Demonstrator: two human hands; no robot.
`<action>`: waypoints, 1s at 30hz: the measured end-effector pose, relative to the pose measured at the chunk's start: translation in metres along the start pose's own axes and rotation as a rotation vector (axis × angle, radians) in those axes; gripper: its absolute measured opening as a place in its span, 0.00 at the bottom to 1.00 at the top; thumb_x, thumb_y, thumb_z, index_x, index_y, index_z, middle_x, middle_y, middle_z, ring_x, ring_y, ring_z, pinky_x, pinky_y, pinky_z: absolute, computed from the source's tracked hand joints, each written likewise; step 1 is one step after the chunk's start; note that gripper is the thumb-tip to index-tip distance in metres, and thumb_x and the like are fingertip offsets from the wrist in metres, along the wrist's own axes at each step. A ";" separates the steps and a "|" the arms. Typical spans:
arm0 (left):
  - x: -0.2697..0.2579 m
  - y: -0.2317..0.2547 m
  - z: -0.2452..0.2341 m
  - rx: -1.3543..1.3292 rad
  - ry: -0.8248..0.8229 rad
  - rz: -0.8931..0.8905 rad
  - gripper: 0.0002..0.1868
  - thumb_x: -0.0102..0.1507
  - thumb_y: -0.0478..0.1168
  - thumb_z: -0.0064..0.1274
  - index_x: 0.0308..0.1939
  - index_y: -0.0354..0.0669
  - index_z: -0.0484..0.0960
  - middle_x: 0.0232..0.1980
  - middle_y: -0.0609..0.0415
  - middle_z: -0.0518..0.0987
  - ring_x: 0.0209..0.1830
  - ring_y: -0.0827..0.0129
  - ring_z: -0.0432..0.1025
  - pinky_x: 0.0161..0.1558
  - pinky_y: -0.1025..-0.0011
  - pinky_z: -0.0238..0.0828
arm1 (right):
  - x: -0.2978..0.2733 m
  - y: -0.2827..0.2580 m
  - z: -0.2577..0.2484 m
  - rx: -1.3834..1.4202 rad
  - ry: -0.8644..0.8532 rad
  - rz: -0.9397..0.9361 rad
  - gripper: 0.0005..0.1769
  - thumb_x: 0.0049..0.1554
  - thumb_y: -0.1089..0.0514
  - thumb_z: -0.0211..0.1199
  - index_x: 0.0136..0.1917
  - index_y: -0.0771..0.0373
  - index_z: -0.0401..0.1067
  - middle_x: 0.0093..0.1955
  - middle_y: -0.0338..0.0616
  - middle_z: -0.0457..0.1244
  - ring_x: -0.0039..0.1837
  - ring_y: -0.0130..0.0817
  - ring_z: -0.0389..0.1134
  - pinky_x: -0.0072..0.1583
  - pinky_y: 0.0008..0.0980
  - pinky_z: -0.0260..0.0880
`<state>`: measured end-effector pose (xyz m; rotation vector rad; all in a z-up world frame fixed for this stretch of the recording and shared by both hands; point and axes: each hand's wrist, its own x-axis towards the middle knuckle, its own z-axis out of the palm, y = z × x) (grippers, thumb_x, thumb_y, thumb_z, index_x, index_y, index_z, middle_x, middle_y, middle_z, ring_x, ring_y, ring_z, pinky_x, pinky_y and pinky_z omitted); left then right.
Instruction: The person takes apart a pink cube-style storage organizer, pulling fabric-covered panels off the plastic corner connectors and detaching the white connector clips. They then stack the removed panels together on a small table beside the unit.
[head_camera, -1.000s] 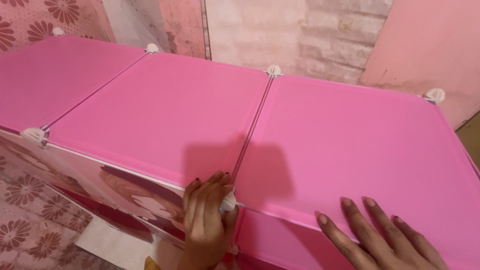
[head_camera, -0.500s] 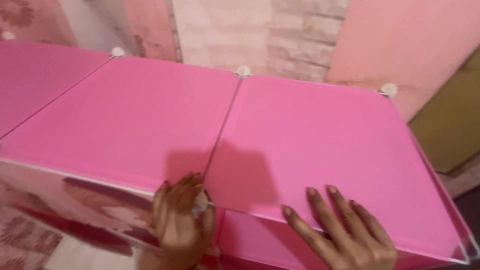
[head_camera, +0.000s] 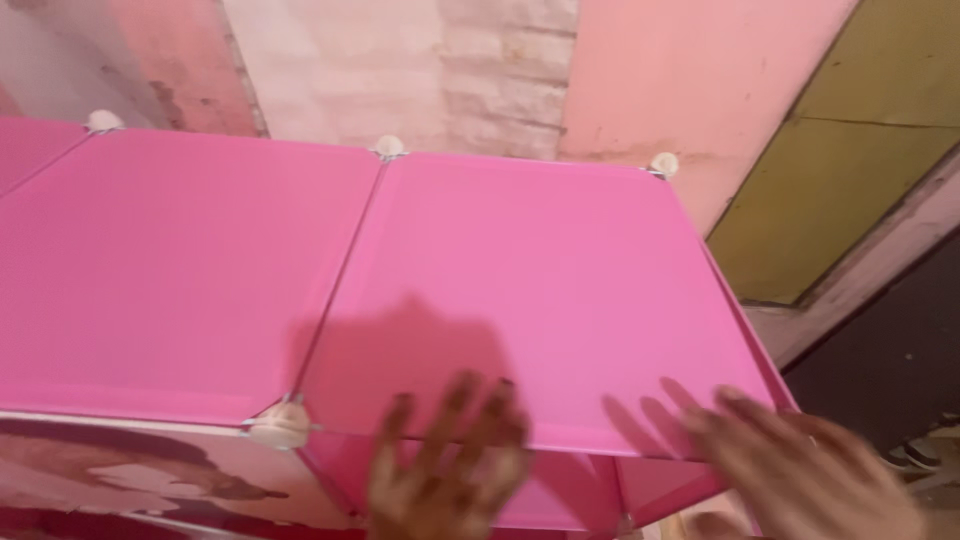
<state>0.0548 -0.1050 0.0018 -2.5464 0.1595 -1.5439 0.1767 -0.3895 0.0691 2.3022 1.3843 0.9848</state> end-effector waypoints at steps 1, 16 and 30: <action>0.007 0.012 0.002 -0.056 0.025 0.054 0.10 0.71 0.45 0.53 0.55 0.53 0.83 0.62 0.60 0.83 0.68 0.63 0.74 0.70 0.47 0.63 | -0.010 0.002 -0.002 0.360 0.130 0.227 0.40 0.59 0.32 0.44 0.71 0.61 0.68 0.65 0.51 0.68 0.64 0.38 0.71 0.63 0.43 0.69; 0.103 0.099 0.022 -0.345 -0.118 0.189 0.19 0.65 0.53 0.52 0.46 0.42 0.84 0.51 0.47 0.83 0.53 0.57 0.80 0.50 0.56 0.78 | 0.085 0.107 0.184 1.429 0.250 0.995 0.21 0.65 0.56 0.55 0.70 0.60 0.70 0.63 0.47 0.68 0.60 0.34 0.70 0.60 0.32 0.73; 0.272 0.047 0.193 -0.318 -0.956 -0.157 0.11 0.68 0.41 0.48 0.45 0.40 0.84 0.46 0.38 0.82 0.49 0.46 0.78 0.48 0.53 0.76 | 0.151 0.159 0.292 1.756 0.378 0.863 0.23 0.66 0.55 0.55 0.74 0.58 0.68 0.58 0.41 0.68 0.53 0.26 0.66 0.52 0.28 0.69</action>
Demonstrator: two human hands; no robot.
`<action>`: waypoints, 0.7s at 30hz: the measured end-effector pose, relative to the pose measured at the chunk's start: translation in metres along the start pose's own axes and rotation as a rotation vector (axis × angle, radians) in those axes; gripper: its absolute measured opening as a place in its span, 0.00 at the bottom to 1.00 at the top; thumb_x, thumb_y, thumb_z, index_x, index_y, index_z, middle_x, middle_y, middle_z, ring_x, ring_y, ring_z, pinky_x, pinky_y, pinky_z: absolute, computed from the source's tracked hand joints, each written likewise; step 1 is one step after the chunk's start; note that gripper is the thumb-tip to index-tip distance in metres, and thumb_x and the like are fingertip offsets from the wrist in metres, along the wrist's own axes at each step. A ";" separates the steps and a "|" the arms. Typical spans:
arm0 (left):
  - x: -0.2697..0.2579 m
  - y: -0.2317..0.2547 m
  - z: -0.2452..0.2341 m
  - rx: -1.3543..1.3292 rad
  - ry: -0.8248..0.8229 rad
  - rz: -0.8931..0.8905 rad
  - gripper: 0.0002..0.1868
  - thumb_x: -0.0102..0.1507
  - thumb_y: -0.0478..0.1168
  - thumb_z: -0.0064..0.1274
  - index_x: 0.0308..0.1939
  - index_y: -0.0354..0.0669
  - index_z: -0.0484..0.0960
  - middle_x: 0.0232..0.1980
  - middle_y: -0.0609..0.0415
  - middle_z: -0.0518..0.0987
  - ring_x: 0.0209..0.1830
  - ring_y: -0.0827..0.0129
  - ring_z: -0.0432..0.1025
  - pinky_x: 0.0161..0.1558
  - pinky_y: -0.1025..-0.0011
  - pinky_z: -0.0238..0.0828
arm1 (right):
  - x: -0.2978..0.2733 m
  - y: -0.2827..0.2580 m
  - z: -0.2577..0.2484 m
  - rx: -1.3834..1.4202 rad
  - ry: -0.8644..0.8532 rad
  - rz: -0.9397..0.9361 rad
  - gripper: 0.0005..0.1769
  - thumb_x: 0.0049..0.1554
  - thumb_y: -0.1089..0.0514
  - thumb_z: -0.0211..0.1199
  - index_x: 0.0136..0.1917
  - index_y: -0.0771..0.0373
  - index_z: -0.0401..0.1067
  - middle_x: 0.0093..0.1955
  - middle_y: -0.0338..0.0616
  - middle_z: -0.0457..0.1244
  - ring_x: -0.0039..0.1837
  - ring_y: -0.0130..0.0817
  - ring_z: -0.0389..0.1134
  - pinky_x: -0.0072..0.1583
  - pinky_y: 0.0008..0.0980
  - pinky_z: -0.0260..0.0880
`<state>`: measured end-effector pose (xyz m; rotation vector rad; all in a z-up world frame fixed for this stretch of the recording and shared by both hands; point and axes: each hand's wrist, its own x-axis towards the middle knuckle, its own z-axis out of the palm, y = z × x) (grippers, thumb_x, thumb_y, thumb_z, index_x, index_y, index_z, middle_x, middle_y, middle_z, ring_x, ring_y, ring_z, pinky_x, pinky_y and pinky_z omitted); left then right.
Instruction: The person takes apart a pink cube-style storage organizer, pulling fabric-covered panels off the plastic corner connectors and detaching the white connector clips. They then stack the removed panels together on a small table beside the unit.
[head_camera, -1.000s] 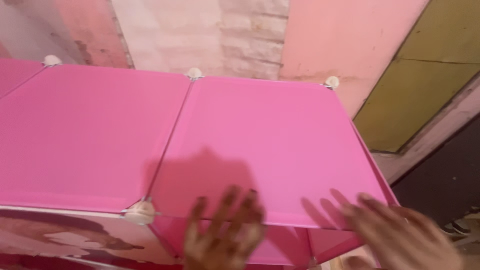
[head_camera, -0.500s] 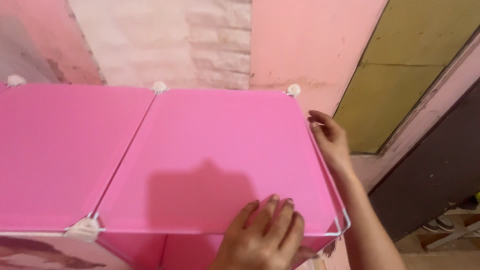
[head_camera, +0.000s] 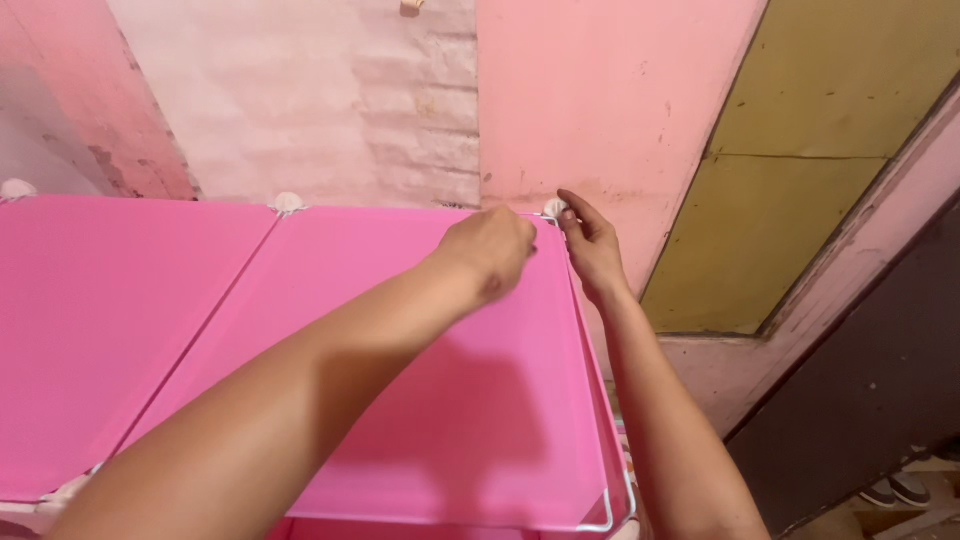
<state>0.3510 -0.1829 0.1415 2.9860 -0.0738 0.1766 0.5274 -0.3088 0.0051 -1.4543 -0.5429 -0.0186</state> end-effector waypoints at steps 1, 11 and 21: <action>0.018 -0.006 0.010 0.004 0.017 -0.019 0.11 0.66 0.38 0.49 0.46 0.39 0.84 0.47 0.38 0.82 0.49 0.45 0.78 0.48 0.53 0.77 | 0.002 0.001 -0.001 -0.004 -0.003 -0.006 0.22 0.66 0.56 0.57 0.73 0.59 0.70 0.55 0.41 0.69 0.52 0.26 0.66 0.51 0.28 0.69; 0.122 -0.047 0.063 -0.183 0.217 0.001 0.07 0.60 0.38 0.58 0.39 0.46 0.90 0.42 0.43 0.85 0.45 0.50 0.79 0.56 0.59 0.72 | 0.014 -0.005 -0.015 -0.095 -0.099 -0.061 0.20 0.64 0.60 0.59 0.68 0.60 0.72 0.56 0.38 0.71 0.54 0.23 0.70 0.55 0.28 0.74; 0.147 -0.061 0.073 -0.314 0.027 -0.162 0.07 0.60 0.42 0.60 0.40 0.51 0.89 0.43 0.48 0.85 0.43 0.55 0.80 0.49 0.62 0.77 | 0.014 -0.005 -0.009 -0.154 -0.098 -0.190 0.14 0.67 0.66 0.55 0.65 0.67 0.72 0.52 0.41 0.70 0.52 0.24 0.69 0.55 0.28 0.73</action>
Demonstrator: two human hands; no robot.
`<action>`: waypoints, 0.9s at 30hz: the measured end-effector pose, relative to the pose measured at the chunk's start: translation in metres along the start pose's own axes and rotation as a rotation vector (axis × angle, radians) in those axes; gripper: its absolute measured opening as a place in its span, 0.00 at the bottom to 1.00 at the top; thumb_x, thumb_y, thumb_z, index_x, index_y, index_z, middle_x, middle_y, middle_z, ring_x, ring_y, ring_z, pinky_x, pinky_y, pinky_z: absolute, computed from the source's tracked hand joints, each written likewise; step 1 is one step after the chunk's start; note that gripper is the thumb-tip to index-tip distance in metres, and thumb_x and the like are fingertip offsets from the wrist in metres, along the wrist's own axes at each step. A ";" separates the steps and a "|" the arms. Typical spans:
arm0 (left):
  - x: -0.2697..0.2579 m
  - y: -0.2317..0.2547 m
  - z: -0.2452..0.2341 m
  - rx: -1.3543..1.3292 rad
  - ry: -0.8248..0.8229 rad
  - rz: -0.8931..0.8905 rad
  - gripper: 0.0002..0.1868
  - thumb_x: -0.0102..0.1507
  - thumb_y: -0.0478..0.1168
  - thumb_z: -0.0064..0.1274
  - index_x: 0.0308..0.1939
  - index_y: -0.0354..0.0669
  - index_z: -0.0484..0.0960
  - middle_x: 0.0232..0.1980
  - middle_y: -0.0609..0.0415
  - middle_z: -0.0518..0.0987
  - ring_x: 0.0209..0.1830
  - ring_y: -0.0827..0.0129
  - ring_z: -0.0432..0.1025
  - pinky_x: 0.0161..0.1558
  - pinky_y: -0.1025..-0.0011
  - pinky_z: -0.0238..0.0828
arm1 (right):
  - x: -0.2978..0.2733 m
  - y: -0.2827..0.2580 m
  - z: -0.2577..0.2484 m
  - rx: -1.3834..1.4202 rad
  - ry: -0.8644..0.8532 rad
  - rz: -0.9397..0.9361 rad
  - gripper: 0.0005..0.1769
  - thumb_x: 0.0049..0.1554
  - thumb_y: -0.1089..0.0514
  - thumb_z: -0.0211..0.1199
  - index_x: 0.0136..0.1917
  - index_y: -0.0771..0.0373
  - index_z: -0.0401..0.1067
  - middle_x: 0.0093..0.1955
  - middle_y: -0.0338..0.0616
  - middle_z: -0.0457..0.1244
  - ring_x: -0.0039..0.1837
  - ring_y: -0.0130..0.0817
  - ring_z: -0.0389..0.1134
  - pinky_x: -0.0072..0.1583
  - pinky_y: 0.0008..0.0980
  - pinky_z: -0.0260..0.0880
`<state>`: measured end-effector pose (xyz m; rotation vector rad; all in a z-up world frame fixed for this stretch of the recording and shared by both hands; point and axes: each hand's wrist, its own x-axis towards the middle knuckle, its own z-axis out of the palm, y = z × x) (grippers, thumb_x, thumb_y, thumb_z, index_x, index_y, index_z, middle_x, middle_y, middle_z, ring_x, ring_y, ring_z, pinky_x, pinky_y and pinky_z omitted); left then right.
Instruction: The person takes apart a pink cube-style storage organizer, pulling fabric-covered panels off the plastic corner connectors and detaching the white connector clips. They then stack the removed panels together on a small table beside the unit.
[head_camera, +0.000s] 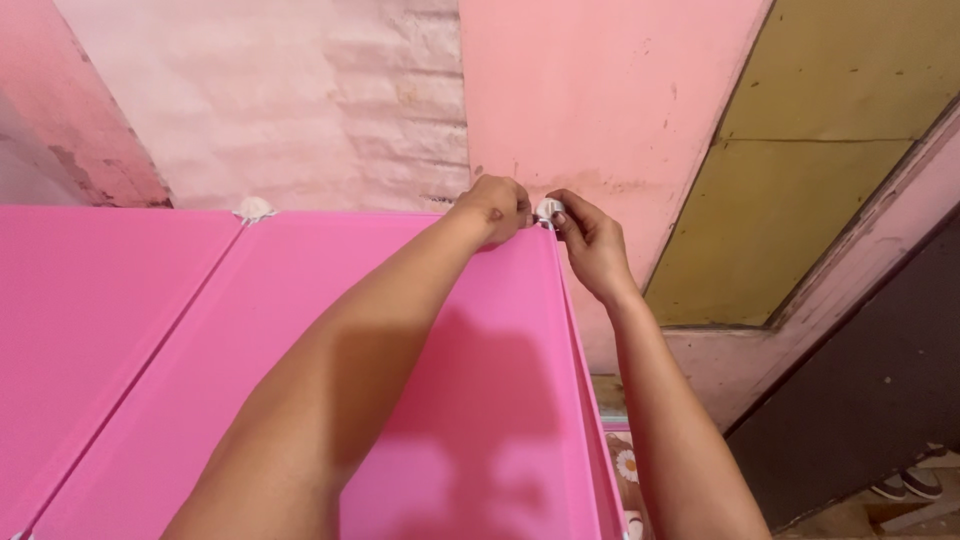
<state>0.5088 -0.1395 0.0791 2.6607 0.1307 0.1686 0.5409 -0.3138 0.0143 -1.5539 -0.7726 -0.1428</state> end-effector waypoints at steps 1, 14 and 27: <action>0.002 -0.002 0.001 -0.014 0.000 0.009 0.07 0.59 0.42 0.60 0.40 0.50 0.89 0.42 0.47 0.85 0.42 0.55 0.81 0.49 0.62 0.77 | -0.001 0.000 0.001 -0.014 -0.003 0.007 0.14 0.67 0.66 0.55 0.64 0.68 0.73 0.51 0.41 0.69 0.51 0.24 0.68 0.55 0.28 0.73; -0.012 0.009 -0.010 0.020 0.039 0.034 0.08 0.60 0.42 0.63 0.42 0.49 0.91 0.45 0.42 0.84 0.52 0.50 0.77 0.60 0.63 0.71 | -0.001 -0.001 0.000 -0.012 0.018 0.038 0.14 0.68 0.63 0.56 0.65 0.67 0.73 0.51 0.41 0.70 0.51 0.24 0.68 0.54 0.28 0.74; -0.022 0.011 -0.011 0.012 0.092 0.045 0.08 0.60 0.40 0.63 0.43 0.50 0.90 0.46 0.42 0.83 0.47 0.50 0.80 0.51 0.61 0.77 | -0.001 0.007 -0.002 0.098 -0.029 0.017 0.14 0.67 0.64 0.55 0.65 0.67 0.72 0.51 0.36 0.68 0.51 0.22 0.67 0.56 0.25 0.71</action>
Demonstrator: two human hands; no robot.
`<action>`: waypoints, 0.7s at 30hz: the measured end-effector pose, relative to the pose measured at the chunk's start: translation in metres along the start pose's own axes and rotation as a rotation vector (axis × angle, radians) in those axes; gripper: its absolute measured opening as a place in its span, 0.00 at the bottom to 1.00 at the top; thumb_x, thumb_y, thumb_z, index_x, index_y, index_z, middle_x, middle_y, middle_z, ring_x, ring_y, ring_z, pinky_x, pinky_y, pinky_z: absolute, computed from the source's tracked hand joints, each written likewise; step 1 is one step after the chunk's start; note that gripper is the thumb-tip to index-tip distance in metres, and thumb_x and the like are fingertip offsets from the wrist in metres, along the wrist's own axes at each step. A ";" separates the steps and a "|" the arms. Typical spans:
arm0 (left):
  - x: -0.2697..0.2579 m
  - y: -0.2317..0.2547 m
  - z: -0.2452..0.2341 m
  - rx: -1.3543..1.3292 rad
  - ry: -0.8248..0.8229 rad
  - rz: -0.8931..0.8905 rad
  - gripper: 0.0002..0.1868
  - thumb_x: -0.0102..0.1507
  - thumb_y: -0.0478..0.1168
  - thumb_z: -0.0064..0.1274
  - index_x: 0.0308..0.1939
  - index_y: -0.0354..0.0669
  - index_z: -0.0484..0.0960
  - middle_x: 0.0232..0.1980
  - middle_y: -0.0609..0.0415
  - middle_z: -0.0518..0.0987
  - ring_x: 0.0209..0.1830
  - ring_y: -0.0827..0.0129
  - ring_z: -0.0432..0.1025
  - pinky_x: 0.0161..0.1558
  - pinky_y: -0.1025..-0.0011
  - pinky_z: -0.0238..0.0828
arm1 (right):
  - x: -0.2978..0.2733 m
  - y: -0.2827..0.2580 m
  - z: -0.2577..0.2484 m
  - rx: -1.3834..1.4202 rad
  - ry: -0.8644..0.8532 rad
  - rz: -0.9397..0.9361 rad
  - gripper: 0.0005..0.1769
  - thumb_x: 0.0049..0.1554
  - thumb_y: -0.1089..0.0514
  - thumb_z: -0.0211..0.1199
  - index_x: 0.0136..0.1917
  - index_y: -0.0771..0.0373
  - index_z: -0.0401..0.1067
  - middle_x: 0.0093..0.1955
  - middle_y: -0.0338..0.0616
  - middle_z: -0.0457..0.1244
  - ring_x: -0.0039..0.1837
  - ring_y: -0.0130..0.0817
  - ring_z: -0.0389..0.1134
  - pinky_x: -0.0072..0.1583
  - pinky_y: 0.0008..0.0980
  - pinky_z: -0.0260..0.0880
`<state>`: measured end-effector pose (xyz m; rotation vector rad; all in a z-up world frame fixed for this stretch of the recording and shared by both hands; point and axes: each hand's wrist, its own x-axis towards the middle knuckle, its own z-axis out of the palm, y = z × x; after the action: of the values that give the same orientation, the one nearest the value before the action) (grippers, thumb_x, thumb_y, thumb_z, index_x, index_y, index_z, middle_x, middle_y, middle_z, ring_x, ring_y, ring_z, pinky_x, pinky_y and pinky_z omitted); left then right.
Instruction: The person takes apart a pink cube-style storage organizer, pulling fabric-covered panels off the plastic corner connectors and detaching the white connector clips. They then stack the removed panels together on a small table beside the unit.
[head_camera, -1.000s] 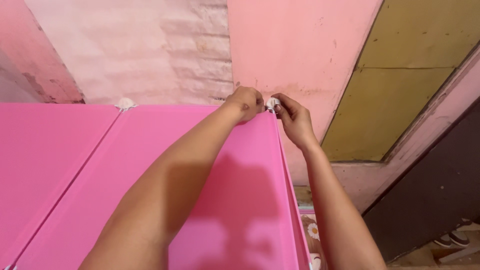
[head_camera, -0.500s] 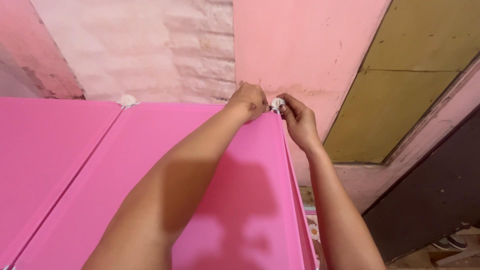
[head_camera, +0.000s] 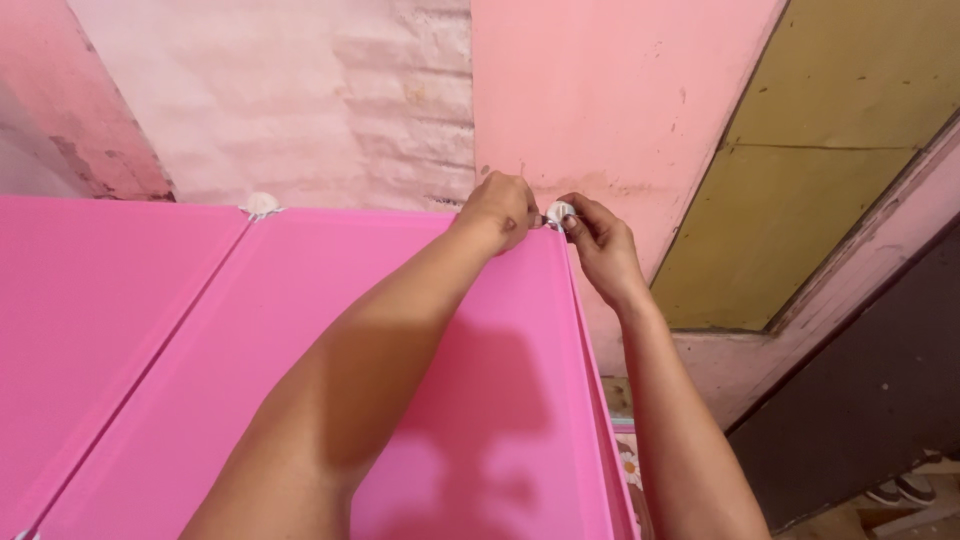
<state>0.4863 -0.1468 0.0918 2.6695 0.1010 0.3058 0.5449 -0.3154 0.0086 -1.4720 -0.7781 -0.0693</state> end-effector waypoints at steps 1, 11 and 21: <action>0.000 0.001 0.002 -0.004 0.011 -0.008 0.08 0.60 0.41 0.63 0.42 0.50 0.90 0.46 0.42 0.83 0.47 0.50 0.79 0.51 0.61 0.76 | 0.000 0.000 -0.001 -0.010 0.004 0.003 0.15 0.66 0.64 0.55 0.65 0.67 0.72 0.51 0.36 0.68 0.51 0.22 0.66 0.55 0.25 0.71; 0.006 -0.005 0.011 -0.030 0.069 -0.019 0.06 0.59 0.37 0.63 0.39 0.46 0.91 0.43 0.41 0.84 0.45 0.50 0.81 0.48 0.60 0.77 | -0.008 -0.005 0.003 -0.124 0.031 -0.003 0.13 0.68 0.63 0.58 0.64 0.67 0.73 0.49 0.37 0.66 0.49 0.23 0.63 0.54 0.25 0.67; -0.005 0.005 -0.010 -0.034 0.196 -0.096 0.13 0.48 0.40 0.73 0.35 0.46 0.89 0.40 0.48 0.85 0.44 0.54 0.80 0.46 0.60 0.78 | -0.011 -0.012 0.010 -0.201 0.129 0.020 0.14 0.65 0.62 0.59 0.64 0.64 0.74 0.46 0.37 0.69 0.47 0.21 0.66 0.52 0.24 0.69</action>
<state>0.4794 -0.1476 0.1012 2.5846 0.2817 0.5322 0.5258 -0.3124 0.0125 -1.6474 -0.6663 -0.2304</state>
